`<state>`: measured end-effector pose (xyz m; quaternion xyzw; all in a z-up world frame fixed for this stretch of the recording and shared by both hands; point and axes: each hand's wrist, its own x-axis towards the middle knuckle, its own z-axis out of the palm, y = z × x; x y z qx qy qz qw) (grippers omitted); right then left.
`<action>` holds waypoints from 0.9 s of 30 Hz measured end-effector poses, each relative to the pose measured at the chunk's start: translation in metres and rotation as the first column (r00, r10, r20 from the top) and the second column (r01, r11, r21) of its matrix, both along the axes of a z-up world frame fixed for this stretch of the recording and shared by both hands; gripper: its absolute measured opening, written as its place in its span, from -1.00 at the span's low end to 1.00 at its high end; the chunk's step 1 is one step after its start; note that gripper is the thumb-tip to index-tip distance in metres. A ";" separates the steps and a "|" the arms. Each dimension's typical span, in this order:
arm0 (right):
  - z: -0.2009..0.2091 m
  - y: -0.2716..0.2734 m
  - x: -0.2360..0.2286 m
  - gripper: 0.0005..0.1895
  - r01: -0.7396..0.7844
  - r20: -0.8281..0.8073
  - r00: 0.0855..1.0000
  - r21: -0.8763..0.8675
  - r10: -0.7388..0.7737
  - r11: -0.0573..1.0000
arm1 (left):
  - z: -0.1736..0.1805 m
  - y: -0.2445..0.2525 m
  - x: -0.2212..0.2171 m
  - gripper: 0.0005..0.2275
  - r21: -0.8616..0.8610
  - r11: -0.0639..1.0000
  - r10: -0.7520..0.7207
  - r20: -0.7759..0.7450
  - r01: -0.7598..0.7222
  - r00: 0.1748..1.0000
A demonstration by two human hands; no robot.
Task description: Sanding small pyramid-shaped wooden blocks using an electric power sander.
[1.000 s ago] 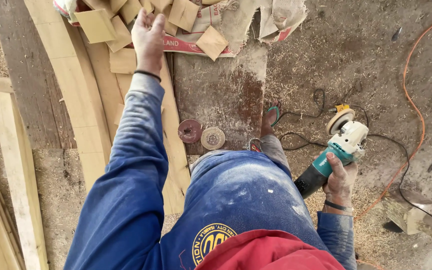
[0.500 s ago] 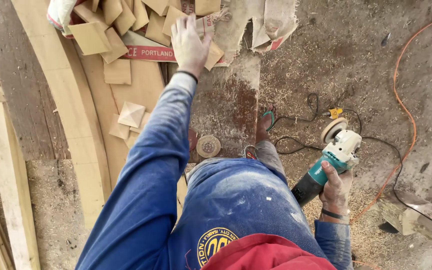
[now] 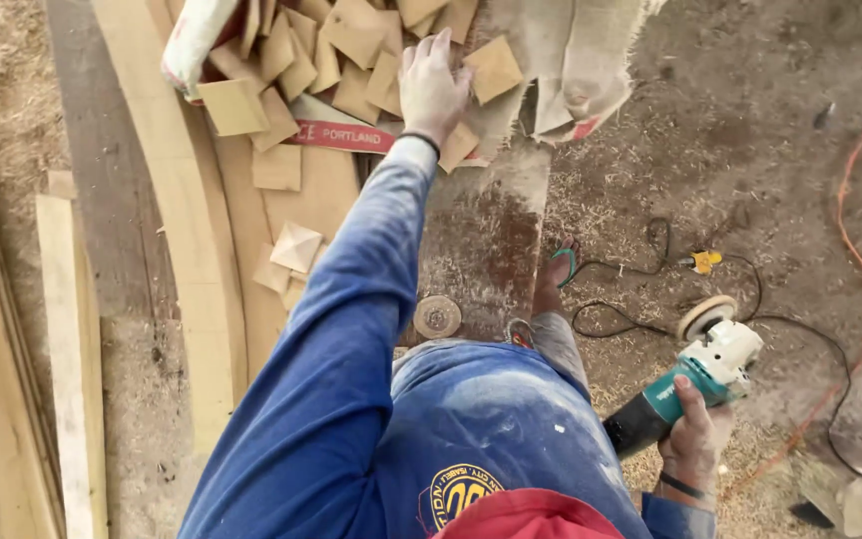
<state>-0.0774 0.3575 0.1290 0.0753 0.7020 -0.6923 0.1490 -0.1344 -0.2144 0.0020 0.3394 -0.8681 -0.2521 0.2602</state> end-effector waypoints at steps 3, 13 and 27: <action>0.011 -0.011 -0.004 -0.45 -0.011 0.088 0.996 0.027 0.009 1.000 | 0.012 -0.010 0.056 -0.59 -0.013 0.972 0.231 -0.103 -0.234 0.967; 0.009 -0.028 -0.020 -0.42 -0.110 0.093 0.990 0.030 0.107 0.993 | -0.039 -0.117 0.249 -0.30 0.060 0.847 0.531 -0.154 -0.528 0.833; 0.017 -0.031 -0.006 -0.47 -0.109 0.092 0.990 0.025 0.106 0.994 | 0.062 -0.013 0.240 -0.72 0.830 0.426 0.273 -0.499 0.362 0.822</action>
